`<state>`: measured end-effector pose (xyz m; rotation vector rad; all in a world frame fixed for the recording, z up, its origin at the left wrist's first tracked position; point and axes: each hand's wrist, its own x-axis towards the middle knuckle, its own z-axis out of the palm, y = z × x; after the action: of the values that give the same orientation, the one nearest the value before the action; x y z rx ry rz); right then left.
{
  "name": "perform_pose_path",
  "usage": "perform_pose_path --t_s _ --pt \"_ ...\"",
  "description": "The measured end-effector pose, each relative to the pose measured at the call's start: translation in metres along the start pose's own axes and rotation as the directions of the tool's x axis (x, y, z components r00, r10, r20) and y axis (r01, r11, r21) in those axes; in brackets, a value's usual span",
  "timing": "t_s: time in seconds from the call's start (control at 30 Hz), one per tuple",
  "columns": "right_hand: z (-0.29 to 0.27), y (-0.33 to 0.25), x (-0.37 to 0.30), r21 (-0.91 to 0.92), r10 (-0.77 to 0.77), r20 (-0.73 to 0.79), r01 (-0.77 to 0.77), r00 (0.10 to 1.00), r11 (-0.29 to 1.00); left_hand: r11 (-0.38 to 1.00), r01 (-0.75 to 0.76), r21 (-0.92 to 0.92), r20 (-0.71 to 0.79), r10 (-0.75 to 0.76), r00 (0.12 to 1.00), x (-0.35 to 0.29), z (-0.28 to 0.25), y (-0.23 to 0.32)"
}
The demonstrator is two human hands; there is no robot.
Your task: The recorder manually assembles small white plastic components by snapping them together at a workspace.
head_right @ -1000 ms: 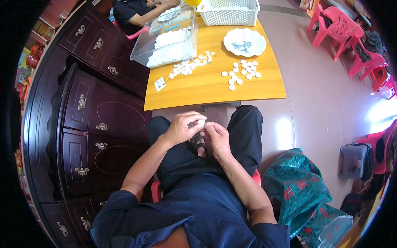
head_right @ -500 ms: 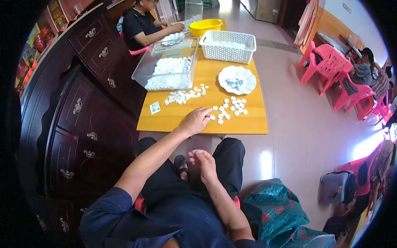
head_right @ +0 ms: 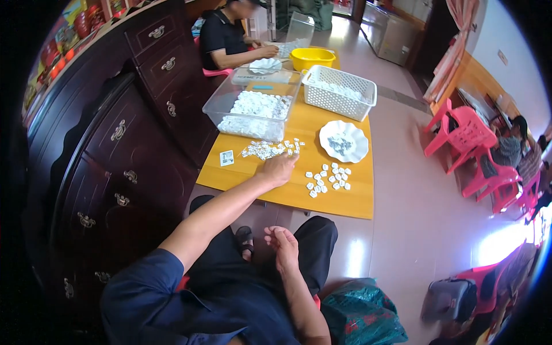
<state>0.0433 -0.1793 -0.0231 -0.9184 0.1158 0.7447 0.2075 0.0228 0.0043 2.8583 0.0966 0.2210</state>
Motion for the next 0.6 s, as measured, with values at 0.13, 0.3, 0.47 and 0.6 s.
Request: perform_pose_path --t_s 0.13,0.3,0.47,0.6 --pt "0.003 0.000 -0.002 -0.016 0.005 0.009 -0.005 1.000 1.000 0.993 -0.113 -0.023 -0.103 0.110 0.988 -0.002 0.015 -0.012" --pt "0.001 0.000 -0.004 0.042 -0.003 0.013 0.003 1.000 0.999 0.988 -0.132 -0.077 -0.258 0.108 0.960 0.002 0.024 -0.005" --pt "0.003 0.001 -0.003 0.009 0.010 0.003 -0.010 1.000 1.000 0.985 -0.118 -0.128 -0.266 0.081 0.961 0.004 0.022 -0.006" --pt "0.004 0.003 -0.003 0.002 0.013 -0.001 -0.013 1.000 1.000 0.992 -0.129 -0.013 -0.235 0.123 0.964 0.004 0.025 -0.006"
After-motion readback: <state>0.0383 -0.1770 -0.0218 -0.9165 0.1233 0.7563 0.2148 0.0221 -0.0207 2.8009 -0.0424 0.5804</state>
